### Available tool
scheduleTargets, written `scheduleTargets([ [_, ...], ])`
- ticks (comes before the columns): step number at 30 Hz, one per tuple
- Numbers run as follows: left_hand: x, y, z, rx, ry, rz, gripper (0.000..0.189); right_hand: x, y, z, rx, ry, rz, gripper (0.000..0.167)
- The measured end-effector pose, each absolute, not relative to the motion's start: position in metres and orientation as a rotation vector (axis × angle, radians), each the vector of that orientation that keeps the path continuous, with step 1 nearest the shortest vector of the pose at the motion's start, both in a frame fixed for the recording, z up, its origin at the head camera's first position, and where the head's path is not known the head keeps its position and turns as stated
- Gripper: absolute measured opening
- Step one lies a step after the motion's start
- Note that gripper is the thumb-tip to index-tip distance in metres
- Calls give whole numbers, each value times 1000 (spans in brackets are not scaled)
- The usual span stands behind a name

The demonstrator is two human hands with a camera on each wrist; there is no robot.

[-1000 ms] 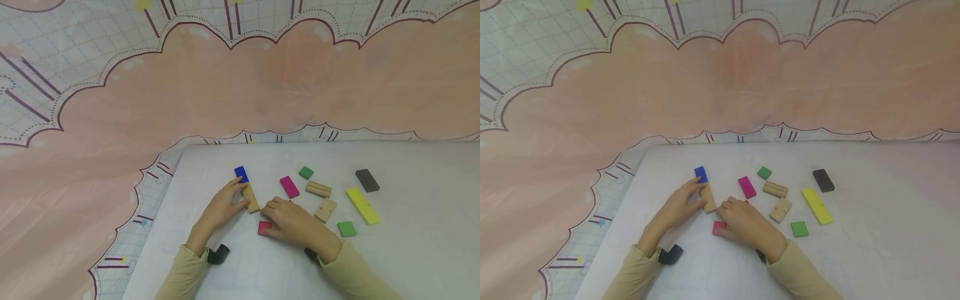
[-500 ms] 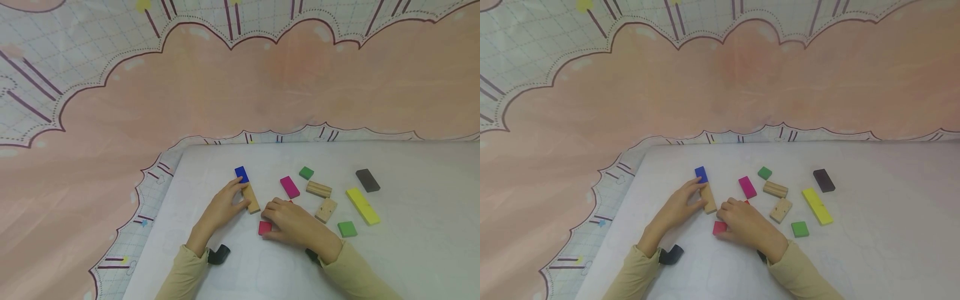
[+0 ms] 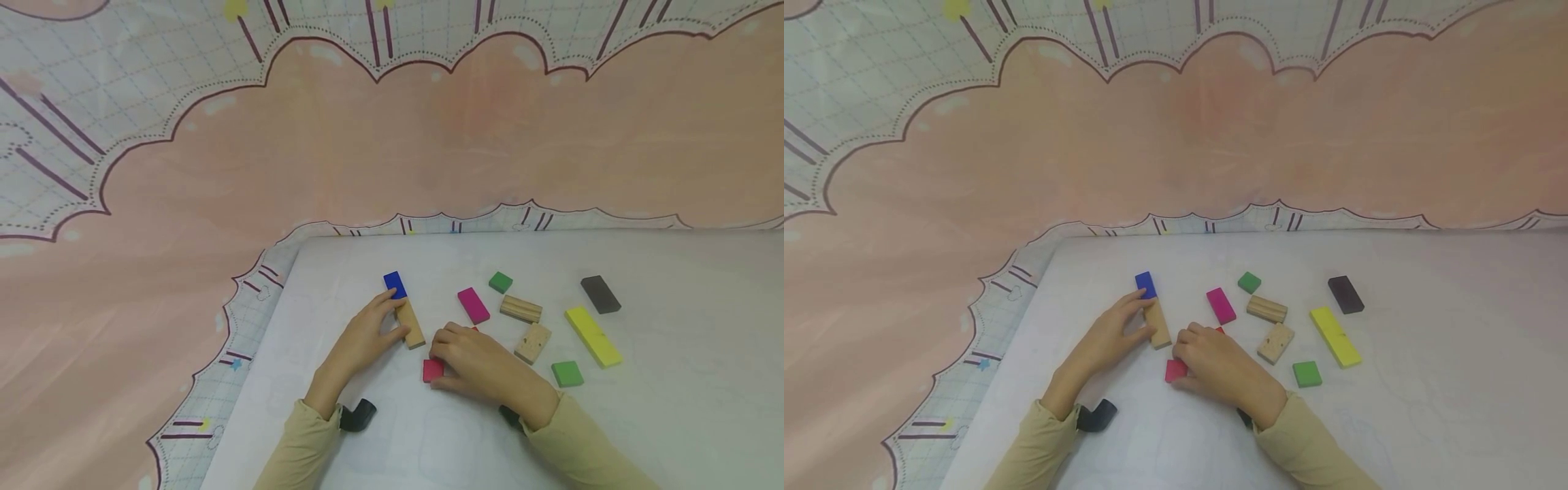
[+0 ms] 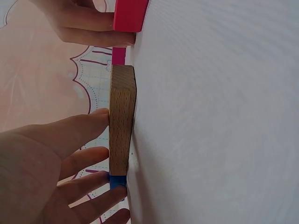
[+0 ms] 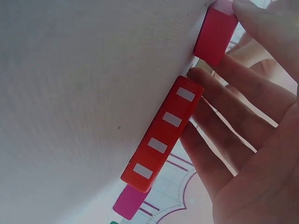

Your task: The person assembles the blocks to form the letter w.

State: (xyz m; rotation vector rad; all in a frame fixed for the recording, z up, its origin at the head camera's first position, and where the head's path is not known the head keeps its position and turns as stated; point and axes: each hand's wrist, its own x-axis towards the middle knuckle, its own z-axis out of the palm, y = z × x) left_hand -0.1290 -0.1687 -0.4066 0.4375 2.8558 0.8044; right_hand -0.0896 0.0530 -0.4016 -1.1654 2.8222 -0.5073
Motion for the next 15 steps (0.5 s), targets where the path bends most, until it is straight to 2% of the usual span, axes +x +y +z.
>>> scheduleTargets([
  [15,-130,-169,-407,435,2843,785,53,-94,50,-402,-1121,2816,-496,34],
])
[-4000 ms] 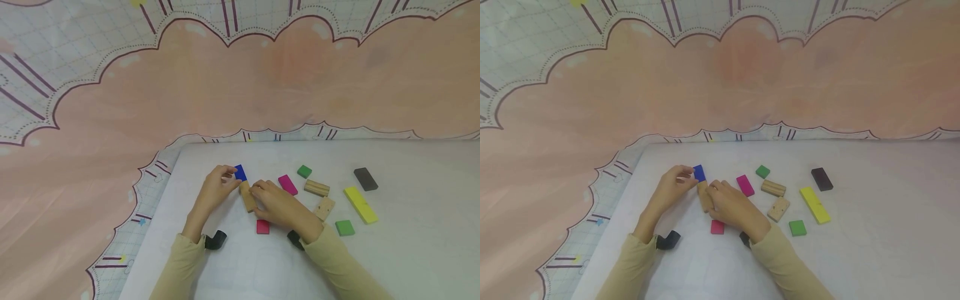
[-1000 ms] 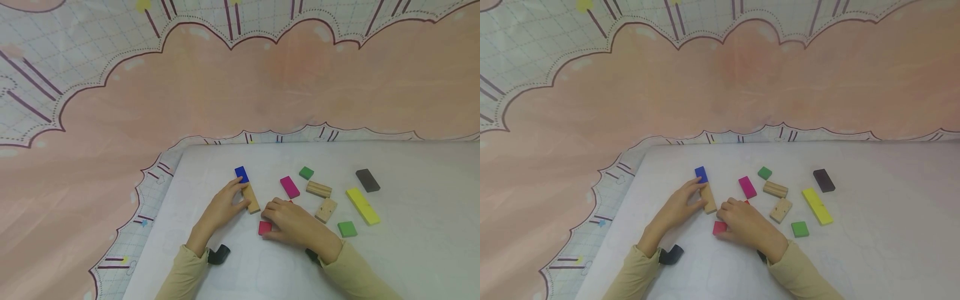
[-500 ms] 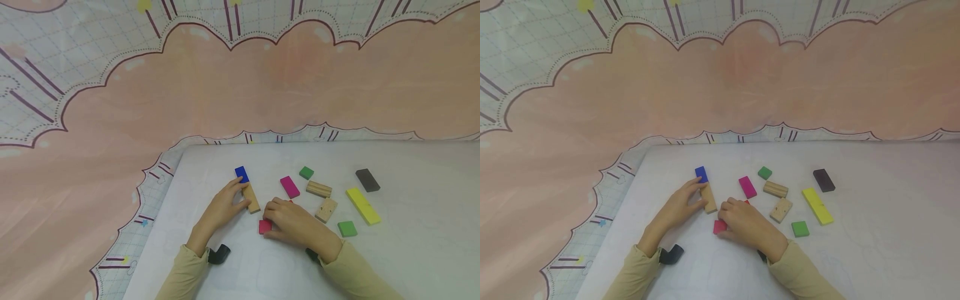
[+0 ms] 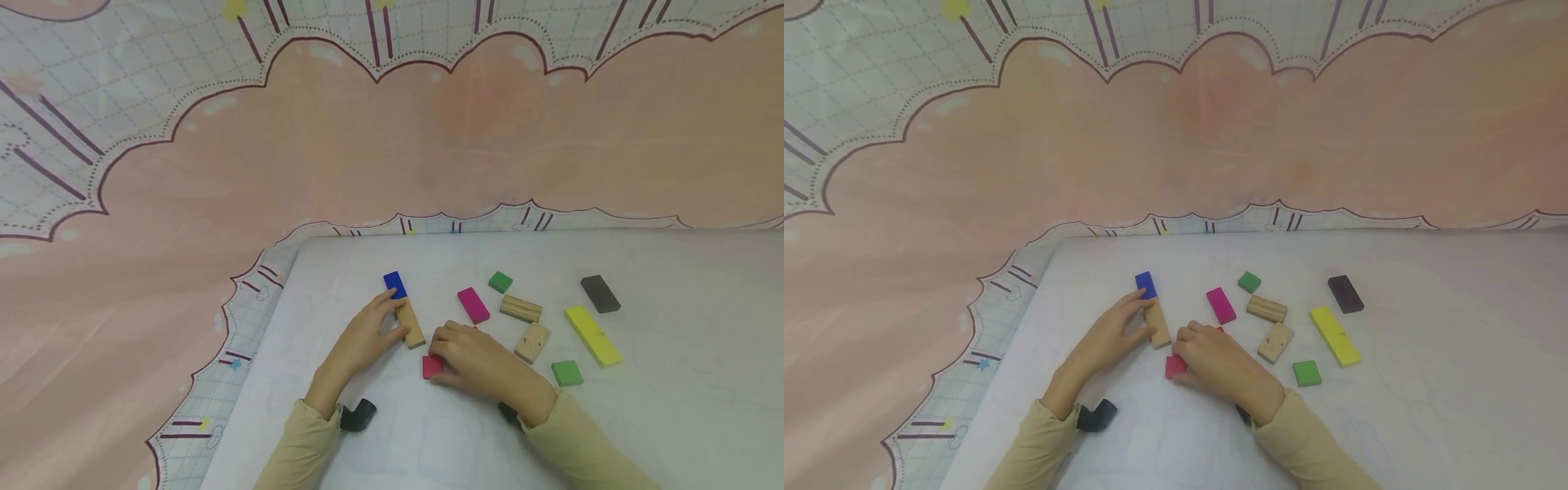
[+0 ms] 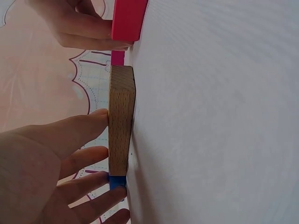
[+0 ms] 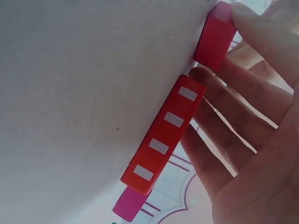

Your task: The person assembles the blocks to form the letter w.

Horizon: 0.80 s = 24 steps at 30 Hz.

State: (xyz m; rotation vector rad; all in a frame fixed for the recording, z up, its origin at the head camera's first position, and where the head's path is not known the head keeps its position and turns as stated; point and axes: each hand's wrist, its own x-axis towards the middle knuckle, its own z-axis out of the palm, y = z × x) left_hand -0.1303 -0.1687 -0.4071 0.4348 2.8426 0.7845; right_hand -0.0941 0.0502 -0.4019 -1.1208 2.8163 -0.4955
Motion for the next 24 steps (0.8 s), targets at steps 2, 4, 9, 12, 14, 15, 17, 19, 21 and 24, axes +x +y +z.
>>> scheduleTargets([
  [2,-130,-168,-407,438,2840,791,53,-95,49,-402,-1123,2821,-490,34],
  [4,-130,-168,-407,441,2840,798,53,-96,49,-402,-1123,2824,-485,34],
  [9,-130,-168,-406,443,2845,789,53,-97,48,-400,-1090,2821,-506,32],
  [12,-131,-168,-406,436,2848,780,53,-98,47,-399,-1052,2823,-516,32],
  [14,-131,-168,-406,429,2848,777,53,-99,47,-398,-1032,2830,-518,32],
  [15,-131,-168,-406,429,2848,778,53,-99,46,-398,-1027,2833,-518,32],
  [17,-131,-168,-406,426,2848,779,53,-99,46,-398,-1019,2835,-519,32],
  [19,-131,-168,-406,429,2846,780,53,-99,45,-397,-1009,2837,-512,32],
  [21,-130,-168,-406,427,2842,785,53,-99,45,-397,-998,2835,-505,32],
  [24,-130,-168,-406,423,2835,792,53,-100,43,-397,-971,2831,-500,31],
])
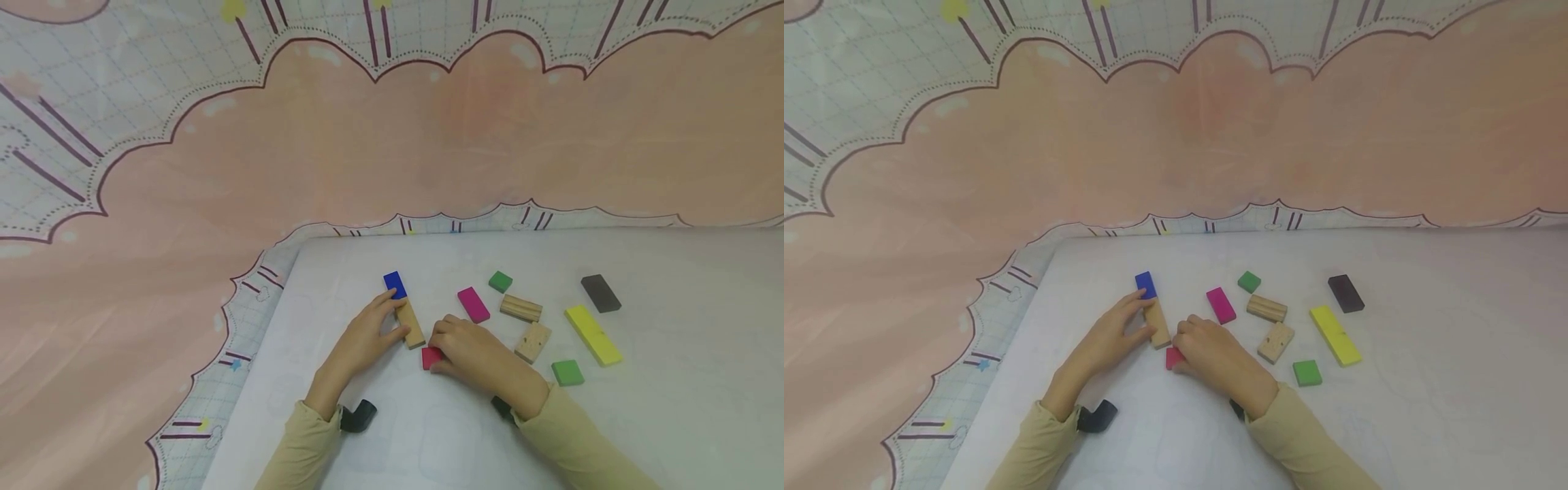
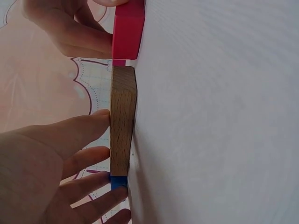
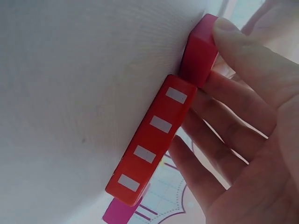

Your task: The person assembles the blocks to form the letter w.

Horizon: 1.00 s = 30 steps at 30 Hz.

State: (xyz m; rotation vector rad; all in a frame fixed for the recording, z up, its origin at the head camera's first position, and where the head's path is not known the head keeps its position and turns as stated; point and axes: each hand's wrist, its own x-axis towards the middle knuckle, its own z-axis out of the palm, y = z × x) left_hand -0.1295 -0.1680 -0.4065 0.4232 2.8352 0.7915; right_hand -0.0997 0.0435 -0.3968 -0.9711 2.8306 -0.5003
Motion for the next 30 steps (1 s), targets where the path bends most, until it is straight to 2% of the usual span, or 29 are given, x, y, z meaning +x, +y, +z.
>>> scheduleTargets([
  [30,-128,-167,-406,463,2855,804,51,-103,44,-401,-983,2879,-547,28],
])
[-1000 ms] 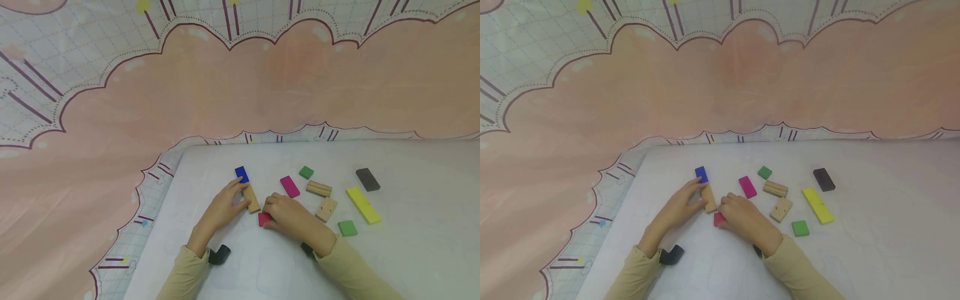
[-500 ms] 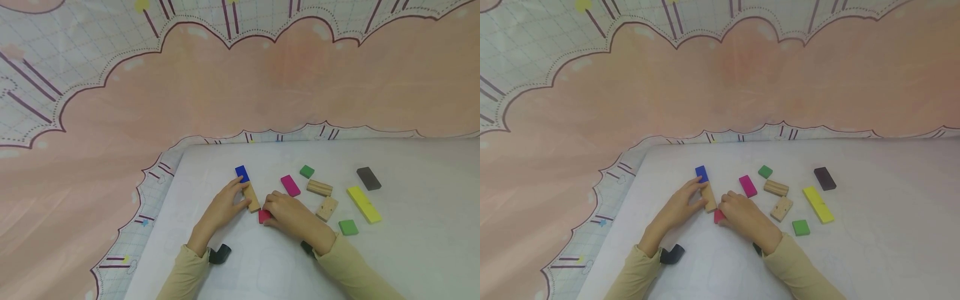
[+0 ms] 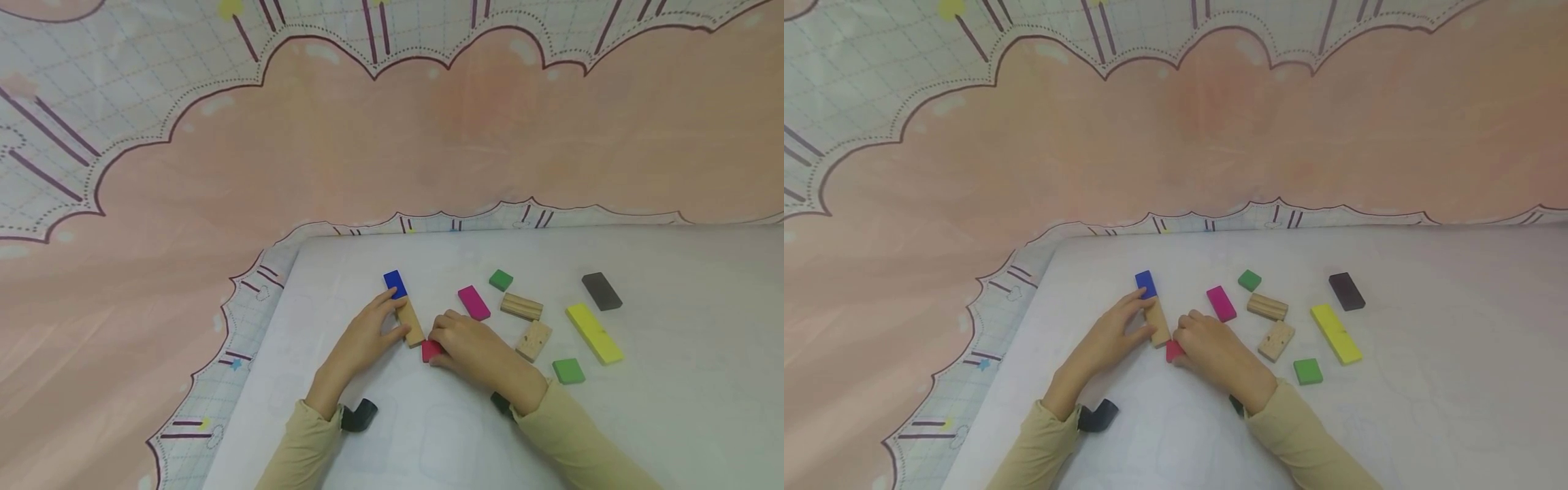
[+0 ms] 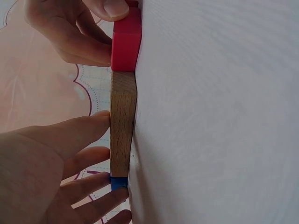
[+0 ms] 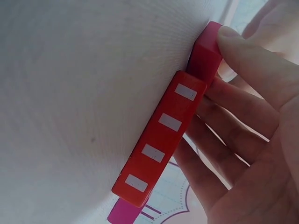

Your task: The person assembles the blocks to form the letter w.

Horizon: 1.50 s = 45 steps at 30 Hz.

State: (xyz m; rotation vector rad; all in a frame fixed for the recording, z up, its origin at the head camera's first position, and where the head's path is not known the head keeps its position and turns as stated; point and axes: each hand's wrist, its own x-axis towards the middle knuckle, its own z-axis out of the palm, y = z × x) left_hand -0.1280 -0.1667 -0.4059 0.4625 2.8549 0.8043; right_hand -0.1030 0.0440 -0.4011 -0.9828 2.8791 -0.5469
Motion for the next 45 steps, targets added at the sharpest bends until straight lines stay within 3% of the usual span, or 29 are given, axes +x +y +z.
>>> scheduleTargets([
  [17,-129,-167,-406,538,2928,745,54,-99,53,-396,-1060,2937,-534,40],
  [30,-127,-165,-407,646,2875,625,59,-96,63,-389,-1007,2908,-478,41],
  [45,-127,-165,-408,600,2842,623,63,-96,74,-393,-1042,2942,-458,37],
])
